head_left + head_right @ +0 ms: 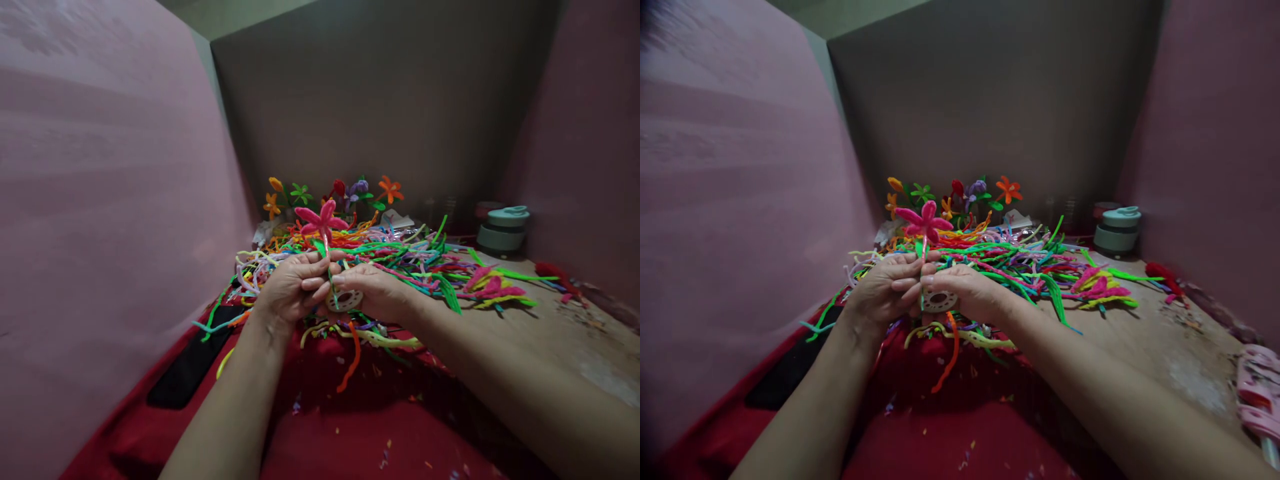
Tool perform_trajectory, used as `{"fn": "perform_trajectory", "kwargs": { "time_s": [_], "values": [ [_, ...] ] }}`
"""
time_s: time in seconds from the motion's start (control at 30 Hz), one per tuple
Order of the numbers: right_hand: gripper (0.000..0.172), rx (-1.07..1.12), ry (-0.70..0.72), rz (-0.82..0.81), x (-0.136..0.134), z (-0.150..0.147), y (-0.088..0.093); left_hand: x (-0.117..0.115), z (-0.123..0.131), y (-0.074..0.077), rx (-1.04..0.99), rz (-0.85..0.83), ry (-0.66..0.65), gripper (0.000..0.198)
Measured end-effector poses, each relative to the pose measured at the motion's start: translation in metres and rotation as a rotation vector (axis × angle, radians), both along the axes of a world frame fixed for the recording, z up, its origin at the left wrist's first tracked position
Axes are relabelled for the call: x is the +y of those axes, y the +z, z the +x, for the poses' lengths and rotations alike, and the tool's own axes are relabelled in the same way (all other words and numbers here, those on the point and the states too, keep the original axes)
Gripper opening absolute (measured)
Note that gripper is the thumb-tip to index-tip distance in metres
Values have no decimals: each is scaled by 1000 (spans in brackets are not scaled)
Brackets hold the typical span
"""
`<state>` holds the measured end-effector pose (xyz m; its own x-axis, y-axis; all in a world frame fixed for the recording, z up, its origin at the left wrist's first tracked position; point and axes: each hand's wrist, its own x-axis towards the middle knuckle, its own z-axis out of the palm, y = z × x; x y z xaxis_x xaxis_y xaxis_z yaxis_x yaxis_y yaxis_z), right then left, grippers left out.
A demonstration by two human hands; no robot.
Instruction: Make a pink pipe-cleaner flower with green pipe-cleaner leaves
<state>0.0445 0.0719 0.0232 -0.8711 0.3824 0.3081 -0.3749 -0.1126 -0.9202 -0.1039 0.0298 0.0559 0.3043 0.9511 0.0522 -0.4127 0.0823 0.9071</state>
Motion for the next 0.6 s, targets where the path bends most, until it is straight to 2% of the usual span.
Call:
{"fn": "perform_trajectory", "kwargs": {
  "time_s": [0.07, 0.13, 0.27, 0.33, 0.5, 0.6],
  "values": [
    [25, -2, 12, 8, -1, 0, 1, -1, 3, 1, -18, 1, -18, 19],
    [21, -16, -32, 1, -1, 0, 2, -2, 4, 1, -3, 8, 16, 14],
    [20, -74, -249, 51, 1, -1, 1, 1, 4, -1, 79, 17, 178, 22],
    [22, -114, -304, 103, 2, -1, 0, 3, 4, -3, 120, 40, 217, 23],
    [34, -124, -205, 106, 4, 1, 1, 4, 2, -3, 134, 58, 164, 20],
    [39, -152, -147, 48, 2, 4, 5, 3, -2, -2, 105, 28, 95, 16]
  ]
}}
